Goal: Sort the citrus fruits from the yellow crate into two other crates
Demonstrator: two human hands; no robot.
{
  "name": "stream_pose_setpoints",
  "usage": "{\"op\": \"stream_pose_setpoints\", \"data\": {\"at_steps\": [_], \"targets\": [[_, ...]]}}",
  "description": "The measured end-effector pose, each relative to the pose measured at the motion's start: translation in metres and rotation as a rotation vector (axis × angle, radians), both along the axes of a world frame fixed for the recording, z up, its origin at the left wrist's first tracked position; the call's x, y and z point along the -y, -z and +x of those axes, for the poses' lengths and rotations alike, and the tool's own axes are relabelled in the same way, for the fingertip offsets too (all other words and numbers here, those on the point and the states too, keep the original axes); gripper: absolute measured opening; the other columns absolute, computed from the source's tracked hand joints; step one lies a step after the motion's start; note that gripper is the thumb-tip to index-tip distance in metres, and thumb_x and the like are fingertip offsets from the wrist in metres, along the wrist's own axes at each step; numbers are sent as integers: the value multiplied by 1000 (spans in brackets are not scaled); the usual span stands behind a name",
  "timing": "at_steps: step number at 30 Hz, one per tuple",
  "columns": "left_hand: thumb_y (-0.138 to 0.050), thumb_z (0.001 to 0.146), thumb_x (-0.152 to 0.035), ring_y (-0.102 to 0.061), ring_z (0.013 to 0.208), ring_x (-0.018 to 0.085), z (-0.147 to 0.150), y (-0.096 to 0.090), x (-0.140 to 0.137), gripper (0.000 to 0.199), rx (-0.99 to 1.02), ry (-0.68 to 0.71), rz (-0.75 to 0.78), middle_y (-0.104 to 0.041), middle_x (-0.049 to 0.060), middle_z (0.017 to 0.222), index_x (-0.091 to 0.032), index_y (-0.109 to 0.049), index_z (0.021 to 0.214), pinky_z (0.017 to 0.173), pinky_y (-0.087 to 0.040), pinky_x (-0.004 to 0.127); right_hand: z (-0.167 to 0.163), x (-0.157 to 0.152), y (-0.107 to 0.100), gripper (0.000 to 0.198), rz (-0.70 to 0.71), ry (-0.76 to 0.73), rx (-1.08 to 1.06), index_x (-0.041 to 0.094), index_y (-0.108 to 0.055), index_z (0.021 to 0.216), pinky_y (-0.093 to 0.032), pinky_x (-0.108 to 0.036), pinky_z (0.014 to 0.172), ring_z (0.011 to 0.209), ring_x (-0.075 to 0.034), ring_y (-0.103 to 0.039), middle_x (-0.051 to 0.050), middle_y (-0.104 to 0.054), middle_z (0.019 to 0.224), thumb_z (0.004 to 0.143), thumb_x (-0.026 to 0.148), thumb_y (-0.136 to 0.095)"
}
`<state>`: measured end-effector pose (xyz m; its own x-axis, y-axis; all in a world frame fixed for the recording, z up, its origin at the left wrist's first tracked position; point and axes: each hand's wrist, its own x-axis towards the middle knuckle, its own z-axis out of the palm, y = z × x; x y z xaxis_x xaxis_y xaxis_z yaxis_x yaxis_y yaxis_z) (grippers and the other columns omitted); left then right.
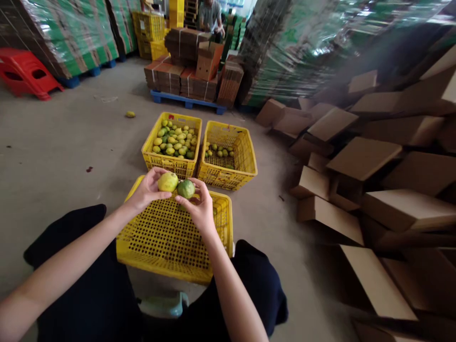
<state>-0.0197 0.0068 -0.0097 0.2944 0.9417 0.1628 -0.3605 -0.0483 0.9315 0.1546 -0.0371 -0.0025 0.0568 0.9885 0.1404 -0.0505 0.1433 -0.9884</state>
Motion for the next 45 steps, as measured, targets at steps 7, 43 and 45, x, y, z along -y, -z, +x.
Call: {"op": "stream_pose_setpoints", "data": {"at_steps": [7, 43, 45], "targets": [[-86, 59, -16, -58, 114, 19, 4, 4, 2, 55, -2, -39, 210, -60, 4, 118, -23, -52, 101, 98, -47, 35, 4, -1, 5, 46, 120, 54, 86, 34, -66, 112, -55, -35, 81, 99, -19, -60, -2, -61, 117, 68, 27, -80], [-90, 51, -19, -60, 92, 14, -2, -1, -3, 58, 63, 44, -89, -63, 1, 101, -22, -59, 100, 82, -50, 28, 1, 2, -3, 44, -34, 37, -81, 29, -63, 113, -56, -34, 79, 86, -17, -64, -1, -66, 105, 71, 33, -76], [-90, 53, -23, -61, 94, 15, 0, -2, -1, 59, 96, 84, -160, -64, 2, 104, -22, -60, 104, 84, -50, 29, 1, 1, -2, 40, -88, 6, -117, 30, -62, 117, -56, -31, 72, 78, -14, -62, 0, -66, 102, 77, 35, -69]]}}
